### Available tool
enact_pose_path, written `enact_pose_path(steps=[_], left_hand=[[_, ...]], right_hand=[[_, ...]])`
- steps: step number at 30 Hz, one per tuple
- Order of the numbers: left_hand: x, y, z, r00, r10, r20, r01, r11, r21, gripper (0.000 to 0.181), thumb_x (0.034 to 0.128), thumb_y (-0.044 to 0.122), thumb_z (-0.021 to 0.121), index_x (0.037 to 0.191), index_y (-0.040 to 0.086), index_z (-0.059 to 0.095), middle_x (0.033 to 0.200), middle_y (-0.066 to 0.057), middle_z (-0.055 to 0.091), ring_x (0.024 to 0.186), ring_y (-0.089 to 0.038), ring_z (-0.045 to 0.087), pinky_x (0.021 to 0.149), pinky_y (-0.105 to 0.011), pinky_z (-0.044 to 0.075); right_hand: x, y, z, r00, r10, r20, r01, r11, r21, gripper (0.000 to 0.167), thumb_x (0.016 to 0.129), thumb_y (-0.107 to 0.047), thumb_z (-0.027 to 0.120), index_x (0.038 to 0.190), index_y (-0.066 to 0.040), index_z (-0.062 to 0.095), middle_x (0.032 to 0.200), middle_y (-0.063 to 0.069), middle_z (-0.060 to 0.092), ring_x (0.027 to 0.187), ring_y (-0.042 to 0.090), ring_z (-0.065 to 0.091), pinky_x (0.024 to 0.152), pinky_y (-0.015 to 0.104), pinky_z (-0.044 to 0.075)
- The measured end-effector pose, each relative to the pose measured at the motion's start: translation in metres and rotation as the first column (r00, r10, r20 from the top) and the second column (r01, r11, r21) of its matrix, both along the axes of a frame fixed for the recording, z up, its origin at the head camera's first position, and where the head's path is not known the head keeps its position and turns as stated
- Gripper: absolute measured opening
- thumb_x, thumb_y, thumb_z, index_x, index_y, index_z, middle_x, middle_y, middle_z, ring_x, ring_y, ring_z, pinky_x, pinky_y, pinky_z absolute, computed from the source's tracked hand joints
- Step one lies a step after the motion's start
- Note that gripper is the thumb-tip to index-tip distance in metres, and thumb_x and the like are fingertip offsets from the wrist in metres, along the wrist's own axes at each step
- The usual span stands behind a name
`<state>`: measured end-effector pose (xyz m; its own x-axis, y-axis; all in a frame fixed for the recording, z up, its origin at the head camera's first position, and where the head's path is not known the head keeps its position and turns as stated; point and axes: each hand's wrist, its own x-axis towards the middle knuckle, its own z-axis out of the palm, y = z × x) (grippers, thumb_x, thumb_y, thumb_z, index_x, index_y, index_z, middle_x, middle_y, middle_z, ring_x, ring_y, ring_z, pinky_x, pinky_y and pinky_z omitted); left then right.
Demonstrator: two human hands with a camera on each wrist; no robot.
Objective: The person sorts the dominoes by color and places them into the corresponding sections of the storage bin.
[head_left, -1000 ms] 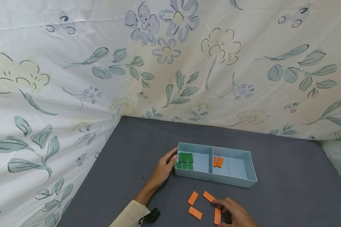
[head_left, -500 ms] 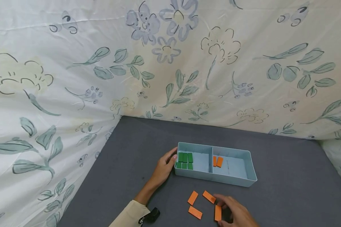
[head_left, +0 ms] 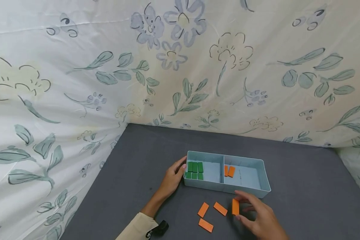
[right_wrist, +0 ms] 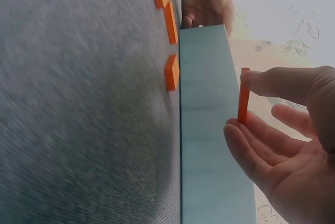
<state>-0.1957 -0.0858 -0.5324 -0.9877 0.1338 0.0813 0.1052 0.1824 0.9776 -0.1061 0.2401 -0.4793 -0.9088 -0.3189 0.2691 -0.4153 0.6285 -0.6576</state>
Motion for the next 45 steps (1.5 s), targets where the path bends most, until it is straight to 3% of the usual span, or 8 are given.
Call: enact_pose_path(steps=[4,13,21,24,28,32,40,45], left_hand=[[0.001,0.000,-0.001,1.000,-0.007,-0.009,0.007,1.000,-0.005,0.054,0.1149,0.034,0.050,0.163,0.010,0.044,0.165,-0.012,0.044,0.156,-0.031,0.037,0.124,-0.058,0.031],[0.001,-0.001,-0.005,1.000,-0.007,-0.023,0.007,1.000,0.007,0.054,0.1147,0.034,0.051,0.163,0.009,0.044,0.165,-0.012,0.044,0.156,-0.032,0.036,0.124,-0.059,0.030],[0.002,-0.001,-0.004,1.000,-0.009,-0.013,0.009,1.000,0.003,0.055,0.1147,0.036,0.050,0.164,0.013,0.043,0.165,-0.011,0.044,0.156,-0.030,0.036,0.124,-0.057,0.031],[0.002,-0.001,-0.004,1.000,-0.011,-0.008,0.011,1.000,0.005,0.055,0.1147,0.036,0.050,0.164,0.013,0.043,0.166,-0.011,0.043,0.156,-0.030,0.036,0.124,-0.057,0.031],[0.001,-0.001,-0.004,1.000,-0.009,-0.016,0.009,1.000,-0.001,0.055,0.1148,0.035,0.050,0.163,0.010,0.043,0.165,-0.012,0.044,0.156,-0.031,0.036,0.123,-0.059,0.031],[0.001,-0.002,-0.004,1.000,-0.010,-0.018,0.010,1.000,-0.010,0.054,0.1149,0.035,0.050,0.163,0.012,0.043,0.165,-0.012,0.044,0.156,-0.031,0.037,0.123,-0.058,0.031],[0.001,-0.003,-0.003,1.000,-0.017,-0.007,0.017,1.000,-0.001,0.054,0.1151,0.036,0.049,0.164,0.013,0.042,0.165,-0.010,0.044,0.155,-0.029,0.038,0.123,-0.056,0.032],[-0.001,-0.003,-0.002,1.000,-0.021,-0.001,0.021,1.000,0.004,0.055,0.1149,0.037,0.050,0.164,0.014,0.042,0.165,-0.009,0.044,0.155,-0.028,0.038,0.123,-0.055,0.033]], right_hand=[[-0.003,-0.001,0.006,0.997,-0.069,0.016,0.069,0.998,0.005,0.081,0.068,-0.002,0.099,0.141,-0.012,0.063,0.115,-0.005,0.072,0.097,0.014,0.070,0.070,0.030,0.060],[-0.016,0.000,0.013,0.989,-0.111,-0.100,0.106,0.993,-0.047,0.083,0.067,0.011,0.095,0.141,-0.012,0.063,0.117,0.002,0.076,0.103,0.006,0.069,0.073,0.032,0.062],[-0.032,0.005,0.014,0.983,-0.173,-0.053,0.172,0.985,-0.028,0.074,0.076,0.005,0.093,0.141,-0.010,0.062,0.120,0.006,0.076,0.102,0.009,0.071,0.081,0.018,0.058],[-0.039,0.006,0.014,0.980,-0.197,-0.041,0.197,0.980,-0.010,0.073,0.077,0.003,0.093,0.142,-0.009,0.062,0.122,0.008,0.076,0.104,0.014,0.071,0.079,0.022,0.059],[-0.046,0.008,0.015,0.979,-0.201,-0.041,0.201,0.980,-0.011,0.071,0.078,0.004,0.092,0.142,-0.007,0.062,0.123,0.010,0.076,0.104,0.002,0.067,0.075,0.028,0.061],[-0.051,0.009,0.016,0.981,-0.187,-0.050,0.186,0.982,-0.035,0.068,0.079,0.004,0.091,0.140,-0.007,0.064,0.124,0.010,0.076,0.105,-0.012,0.059,0.073,0.021,0.059],[-0.064,0.006,0.017,0.985,-0.175,0.003,0.175,0.985,-0.014,0.063,0.084,0.004,0.087,0.142,-0.004,0.061,0.129,0.014,0.072,0.104,0.032,0.073,0.082,0.037,0.063],[-0.072,0.007,0.017,0.987,-0.164,0.004,0.164,0.986,0.015,0.062,0.085,0.005,0.086,0.141,-0.001,0.061,0.129,0.017,0.072,0.108,0.036,0.073,0.085,0.039,0.062]])
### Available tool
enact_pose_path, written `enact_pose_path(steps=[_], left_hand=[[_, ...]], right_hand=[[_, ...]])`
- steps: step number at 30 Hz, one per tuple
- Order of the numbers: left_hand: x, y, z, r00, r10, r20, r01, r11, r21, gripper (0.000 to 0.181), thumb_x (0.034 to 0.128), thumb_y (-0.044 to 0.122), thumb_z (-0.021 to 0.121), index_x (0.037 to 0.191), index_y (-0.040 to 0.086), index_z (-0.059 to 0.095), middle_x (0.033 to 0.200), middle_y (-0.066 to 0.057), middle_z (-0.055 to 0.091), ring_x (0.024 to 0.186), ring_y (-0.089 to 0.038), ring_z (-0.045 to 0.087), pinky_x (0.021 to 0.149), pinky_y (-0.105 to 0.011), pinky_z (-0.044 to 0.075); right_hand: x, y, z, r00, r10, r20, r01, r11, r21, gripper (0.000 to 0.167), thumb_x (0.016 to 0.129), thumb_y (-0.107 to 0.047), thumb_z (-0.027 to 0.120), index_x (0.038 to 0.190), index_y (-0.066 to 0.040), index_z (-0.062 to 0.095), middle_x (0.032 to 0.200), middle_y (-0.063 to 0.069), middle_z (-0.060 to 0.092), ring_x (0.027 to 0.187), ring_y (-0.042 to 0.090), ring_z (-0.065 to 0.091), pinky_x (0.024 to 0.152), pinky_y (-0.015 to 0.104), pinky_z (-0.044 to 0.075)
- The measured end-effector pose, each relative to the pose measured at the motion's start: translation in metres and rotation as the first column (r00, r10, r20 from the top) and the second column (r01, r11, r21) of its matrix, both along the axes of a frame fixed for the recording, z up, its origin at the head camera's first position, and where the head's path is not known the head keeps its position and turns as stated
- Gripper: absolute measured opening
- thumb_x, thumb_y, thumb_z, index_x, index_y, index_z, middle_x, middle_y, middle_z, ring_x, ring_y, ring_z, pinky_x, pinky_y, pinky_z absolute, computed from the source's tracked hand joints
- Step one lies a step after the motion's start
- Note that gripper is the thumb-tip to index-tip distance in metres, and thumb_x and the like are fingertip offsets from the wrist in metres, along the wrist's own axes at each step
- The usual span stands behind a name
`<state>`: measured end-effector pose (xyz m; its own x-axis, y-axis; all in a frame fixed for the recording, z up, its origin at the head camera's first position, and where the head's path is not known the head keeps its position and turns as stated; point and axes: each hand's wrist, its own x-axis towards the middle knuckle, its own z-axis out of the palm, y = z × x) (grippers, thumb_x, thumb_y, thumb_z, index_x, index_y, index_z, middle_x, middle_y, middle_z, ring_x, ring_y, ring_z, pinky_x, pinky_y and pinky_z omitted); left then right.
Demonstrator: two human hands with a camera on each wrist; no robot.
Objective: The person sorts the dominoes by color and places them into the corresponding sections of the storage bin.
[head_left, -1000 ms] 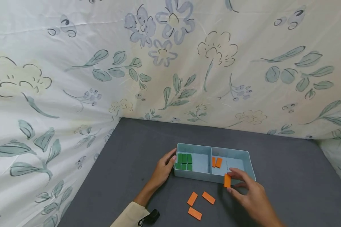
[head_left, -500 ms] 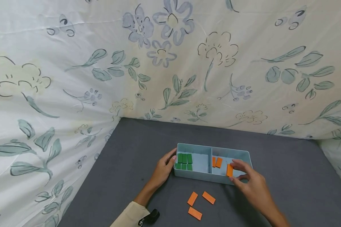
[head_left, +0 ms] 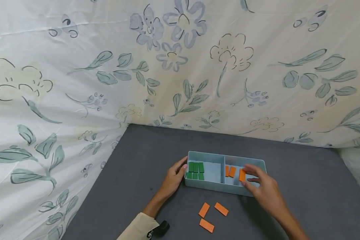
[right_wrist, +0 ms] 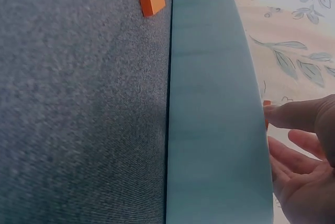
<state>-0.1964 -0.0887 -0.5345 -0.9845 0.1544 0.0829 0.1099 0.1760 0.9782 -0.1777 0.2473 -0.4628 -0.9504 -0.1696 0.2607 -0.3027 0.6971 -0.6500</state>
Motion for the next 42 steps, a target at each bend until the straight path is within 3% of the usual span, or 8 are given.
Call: enact_pose_path(steps=[6,13,27,35,42], left_hand=[[-0.001,0.001,-0.002,1.000,0.010,-0.021,-0.010,1.000,0.002,0.054,0.1150,0.034,0.050,0.163,0.011,0.043,0.164,-0.013,0.045,0.155,-0.032,0.038,0.123,-0.058,0.032],[-0.001,0.001,-0.003,1.000,0.012,-0.013,-0.012,1.000,-0.008,0.052,0.1150,0.035,0.050,0.163,0.016,0.044,0.164,-0.010,0.045,0.155,-0.029,0.038,0.123,-0.056,0.032],[0.000,0.001,-0.005,1.000,0.018,-0.017,-0.018,1.000,-0.010,0.054,0.1148,0.036,0.050,0.163,0.012,0.044,0.164,-0.010,0.046,0.154,-0.029,0.039,0.123,-0.057,0.032],[-0.003,-0.001,-0.009,0.999,0.014,-0.034,-0.014,1.000,-0.003,0.053,0.1145,0.036,0.051,0.163,0.015,0.045,0.164,-0.009,0.046,0.155,-0.028,0.039,0.123,-0.057,0.032],[-0.006,-0.003,-0.011,0.999,0.006,-0.036,-0.006,1.000,-0.006,0.056,0.1145,0.037,0.051,0.163,0.011,0.043,0.164,-0.009,0.046,0.154,-0.028,0.039,0.123,-0.057,0.032]], right_hand=[[-0.009,0.000,-0.001,0.997,0.022,0.080,-0.022,1.000,-0.008,0.061,0.086,0.004,0.085,0.142,0.000,0.060,0.130,0.019,0.070,0.114,0.036,0.071,0.087,0.041,0.061],[-0.019,-0.004,-0.004,0.987,0.066,0.144,-0.068,0.998,0.007,0.066,0.086,0.004,0.085,0.145,0.003,0.055,0.125,0.022,0.071,0.112,0.040,0.071,0.087,0.045,0.062],[-0.032,-0.002,-0.009,0.985,0.095,0.144,-0.104,0.993,0.054,0.066,0.084,0.012,0.083,0.144,0.007,0.055,0.122,0.026,0.071,0.111,0.044,0.070,0.082,0.045,0.063],[-0.040,-0.002,-0.014,0.979,0.108,0.174,-0.125,0.988,0.089,0.060,0.086,0.012,0.080,0.141,0.008,0.057,0.123,0.028,0.070,0.107,0.043,0.071,0.085,0.051,0.062],[-0.046,0.000,-0.021,0.980,0.106,0.167,-0.126,0.985,0.115,0.057,0.084,0.013,0.080,0.137,0.008,0.061,0.128,0.031,0.068,0.109,0.046,0.071,0.085,0.055,0.060]])
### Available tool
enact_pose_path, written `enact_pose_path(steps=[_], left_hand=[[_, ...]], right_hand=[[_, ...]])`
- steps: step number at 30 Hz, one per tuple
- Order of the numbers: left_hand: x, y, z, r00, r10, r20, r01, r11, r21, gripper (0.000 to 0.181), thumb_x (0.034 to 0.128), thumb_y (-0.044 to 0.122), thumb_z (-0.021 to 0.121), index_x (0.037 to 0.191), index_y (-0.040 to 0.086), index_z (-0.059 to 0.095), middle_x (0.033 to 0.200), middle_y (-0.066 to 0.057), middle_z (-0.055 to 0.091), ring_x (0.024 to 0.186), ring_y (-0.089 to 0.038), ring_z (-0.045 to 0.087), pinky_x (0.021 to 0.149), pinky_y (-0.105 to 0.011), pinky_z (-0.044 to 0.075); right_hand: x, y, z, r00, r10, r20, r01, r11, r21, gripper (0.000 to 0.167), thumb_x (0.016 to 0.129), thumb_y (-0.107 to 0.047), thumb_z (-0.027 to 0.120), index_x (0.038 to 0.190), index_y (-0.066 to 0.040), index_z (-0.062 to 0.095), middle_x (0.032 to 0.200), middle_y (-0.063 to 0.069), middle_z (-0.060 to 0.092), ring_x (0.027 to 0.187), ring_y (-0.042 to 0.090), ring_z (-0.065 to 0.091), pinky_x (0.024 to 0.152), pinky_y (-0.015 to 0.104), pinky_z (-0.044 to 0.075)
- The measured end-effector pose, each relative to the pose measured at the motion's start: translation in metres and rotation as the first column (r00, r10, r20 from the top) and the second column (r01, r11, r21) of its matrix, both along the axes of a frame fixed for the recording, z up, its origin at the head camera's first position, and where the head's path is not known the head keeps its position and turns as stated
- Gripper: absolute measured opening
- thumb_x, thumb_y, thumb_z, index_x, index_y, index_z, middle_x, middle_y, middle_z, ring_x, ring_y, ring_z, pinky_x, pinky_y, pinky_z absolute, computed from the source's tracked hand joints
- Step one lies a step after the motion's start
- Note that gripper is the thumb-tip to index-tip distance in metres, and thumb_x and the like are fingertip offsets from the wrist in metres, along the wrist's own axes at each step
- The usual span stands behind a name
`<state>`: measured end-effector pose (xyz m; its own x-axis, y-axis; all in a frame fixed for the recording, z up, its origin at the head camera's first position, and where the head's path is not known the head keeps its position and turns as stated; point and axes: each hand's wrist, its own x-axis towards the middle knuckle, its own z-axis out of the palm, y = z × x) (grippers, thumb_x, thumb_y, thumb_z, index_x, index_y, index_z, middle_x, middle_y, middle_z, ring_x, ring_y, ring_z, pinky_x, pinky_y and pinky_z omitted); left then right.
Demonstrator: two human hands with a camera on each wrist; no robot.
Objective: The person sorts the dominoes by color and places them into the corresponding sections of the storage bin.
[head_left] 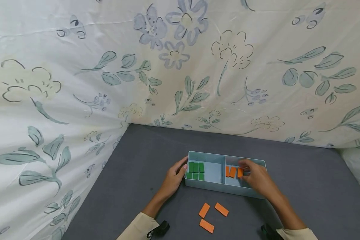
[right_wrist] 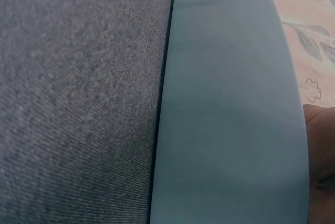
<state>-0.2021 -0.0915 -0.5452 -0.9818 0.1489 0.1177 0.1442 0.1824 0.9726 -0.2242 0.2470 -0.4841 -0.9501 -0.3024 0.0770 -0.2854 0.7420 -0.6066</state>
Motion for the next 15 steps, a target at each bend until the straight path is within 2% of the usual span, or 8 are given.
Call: enact_pose_path(steps=[6,15], left_hand=[[0.002,0.002,0.006,1.000,0.006,0.019,-0.006,1.000,-0.001,0.056,0.1144,0.037,0.051,0.163,0.011,0.043,0.164,-0.009,0.045,0.155,-0.028,0.039,0.123,-0.056,0.032],[0.006,0.003,0.014,0.999,0.018,0.045,-0.018,1.000,-0.005,0.055,0.1143,0.037,0.051,0.163,0.012,0.045,0.163,-0.009,0.047,0.154,-0.027,0.040,0.123,-0.055,0.033]], right_hand=[[-0.001,0.002,0.006,0.999,-0.001,0.053,0.001,1.000,0.001,0.057,0.085,0.012,0.079,0.139,0.007,0.061,0.133,0.032,0.066,0.112,0.049,0.070,0.084,0.054,0.061],[-0.002,0.000,0.017,0.983,-0.043,0.178,0.041,0.999,0.016,0.062,0.088,0.008,0.078,0.145,0.009,0.054,0.129,0.036,0.063,0.105,0.046,0.073,0.079,0.049,0.063]])
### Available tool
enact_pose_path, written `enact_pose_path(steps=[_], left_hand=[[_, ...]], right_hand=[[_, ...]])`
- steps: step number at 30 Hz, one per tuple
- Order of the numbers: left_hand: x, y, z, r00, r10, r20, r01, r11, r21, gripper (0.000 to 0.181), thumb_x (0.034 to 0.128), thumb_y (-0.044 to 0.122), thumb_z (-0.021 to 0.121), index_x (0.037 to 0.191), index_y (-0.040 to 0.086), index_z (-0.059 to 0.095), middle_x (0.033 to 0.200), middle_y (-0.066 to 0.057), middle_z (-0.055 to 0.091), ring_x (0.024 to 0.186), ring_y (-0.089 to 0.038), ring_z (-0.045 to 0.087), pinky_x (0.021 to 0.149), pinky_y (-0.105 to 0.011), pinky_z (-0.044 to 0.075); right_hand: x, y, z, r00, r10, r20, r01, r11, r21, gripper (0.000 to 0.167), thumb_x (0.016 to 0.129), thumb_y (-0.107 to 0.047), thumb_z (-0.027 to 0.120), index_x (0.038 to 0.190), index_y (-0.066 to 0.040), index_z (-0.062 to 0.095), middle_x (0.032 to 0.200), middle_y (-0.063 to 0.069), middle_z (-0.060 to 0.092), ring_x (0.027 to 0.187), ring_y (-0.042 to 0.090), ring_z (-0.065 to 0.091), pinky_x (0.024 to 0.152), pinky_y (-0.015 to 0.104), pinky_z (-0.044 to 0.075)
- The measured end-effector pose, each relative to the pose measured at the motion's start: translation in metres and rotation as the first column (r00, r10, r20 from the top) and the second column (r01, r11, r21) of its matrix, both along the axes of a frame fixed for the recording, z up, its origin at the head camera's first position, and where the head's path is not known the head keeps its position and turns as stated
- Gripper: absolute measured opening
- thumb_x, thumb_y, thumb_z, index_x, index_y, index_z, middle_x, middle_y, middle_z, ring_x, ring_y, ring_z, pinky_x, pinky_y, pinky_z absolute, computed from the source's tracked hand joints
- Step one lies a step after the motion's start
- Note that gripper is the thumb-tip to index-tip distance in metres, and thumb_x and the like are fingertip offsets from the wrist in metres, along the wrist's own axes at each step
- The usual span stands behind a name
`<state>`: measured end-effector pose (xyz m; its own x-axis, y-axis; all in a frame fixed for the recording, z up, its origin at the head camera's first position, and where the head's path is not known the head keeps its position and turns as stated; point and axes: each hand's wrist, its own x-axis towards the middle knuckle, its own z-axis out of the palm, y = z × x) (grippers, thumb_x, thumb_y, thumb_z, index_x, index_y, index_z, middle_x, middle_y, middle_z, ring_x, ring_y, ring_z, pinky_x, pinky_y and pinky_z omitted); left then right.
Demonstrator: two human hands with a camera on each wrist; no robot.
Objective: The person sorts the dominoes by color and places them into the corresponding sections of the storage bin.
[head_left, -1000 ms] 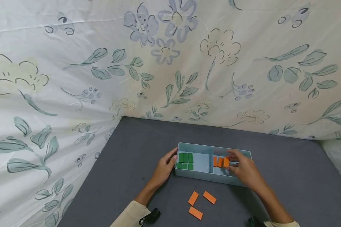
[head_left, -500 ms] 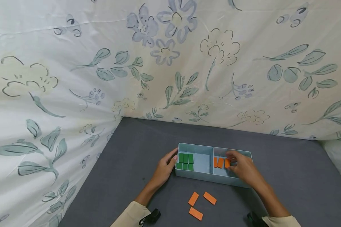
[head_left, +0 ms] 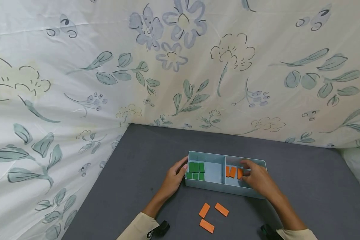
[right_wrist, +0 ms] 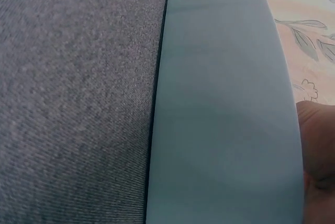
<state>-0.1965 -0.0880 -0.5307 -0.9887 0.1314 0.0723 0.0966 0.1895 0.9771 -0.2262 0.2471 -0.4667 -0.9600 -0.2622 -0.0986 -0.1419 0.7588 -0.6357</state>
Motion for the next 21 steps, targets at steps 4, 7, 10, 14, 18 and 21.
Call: enact_pose_path(steps=[4,7,10,14,18,21], left_hand=[[0.001,0.000,0.001,1.000,0.003,-0.002,-0.003,1.000,-0.002,0.053,0.1142,0.037,0.052,0.162,0.015,0.046,0.163,-0.008,0.048,0.153,-0.027,0.041,0.123,-0.054,0.033],[0.001,0.000,0.002,1.000,0.004,-0.001,-0.004,1.000,0.000,0.053,0.1142,0.037,0.051,0.162,0.015,0.046,0.163,-0.009,0.047,0.154,-0.027,0.040,0.123,-0.054,0.033],[0.002,0.000,0.002,1.000,0.005,0.000,-0.005,1.000,0.000,0.055,0.1144,0.037,0.051,0.163,0.011,0.044,0.164,-0.010,0.046,0.154,-0.028,0.039,0.123,-0.055,0.033],[0.003,0.001,0.002,1.000,0.007,0.000,-0.007,1.000,-0.005,0.056,0.1144,0.037,0.051,0.163,0.011,0.044,0.164,-0.010,0.046,0.155,-0.028,0.039,0.123,-0.055,0.033],[0.005,0.002,0.002,1.000,0.009,0.006,-0.009,1.000,-0.005,0.053,0.1142,0.038,0.051,0.162,0.016,0.046,0.163,-0.009,0.048,0.153,-0.027,0.041,0.123,-0.054,0.034],[0.006,0.002,0.001,1.000,0.007,0.005,-0.007,1.000,0.000,0.052,0.1143,0.037,0.051,0.162,0.017,0.046,0.163,-0.008,0.048,0.153,-0.027,0.041,0.123,-0.054,0.033]], right_hand=[[0.000,-0.001,-0.001,1.000,0.005,0.006,-0.004,1.000,-0.023,0.063,0.089,0.005,0.080,0.146,0.008,0.053,0.130,0.035,0.063,0.109,0.047,0.072,0.082,0.051,0.062],[0.001,-0.001,-0.002,1.000,0.012,0.007,-0.012,0.999,-0.036,0.062,0.090,0.004,0.078,0.147,0.008,0.053,0.134,0.035,0.062,0.114,0.048,0.070,0.086,0.053,0.061],[0.002,0.001,-0.003,1.000,0.024,0.009,-0.024,0.999,-0.045,0.062,0.092,0.003,0.077,0.148,0.007,0.052,0.139,0.034,0.060,0.119,0.049,0.067,0.089,0.054,0.060],[0.003,0.003,-0.003,0.999,0.033,-0.001,-0.033,0.997,-0.075,0.062,0.093,0.002,0.076,0.149,0.007,0.051,0.140,0.033,0.060,0.121,0.049,0.066,0.089,0.053,0.061],[0.007,0.006,0.000,0.999,0.023,-0.034,-0.027,0.993,-0.117,0.061,0.093,0.003,0.077,0.149,0.005,0.053,0.136,0.032,0.064,0.117,0.048,0.068,0.088,0.050,0.062],[0.011,0.008,0.003,0.998,0.009,-0.065,-0.018,0.990,-0.143,0.060,0.093,0.002,0.078,0.148,0.003,0.055,0.132,0.028,0.067,0.114,0.044,0.070,0.086,0.046,0.062]])
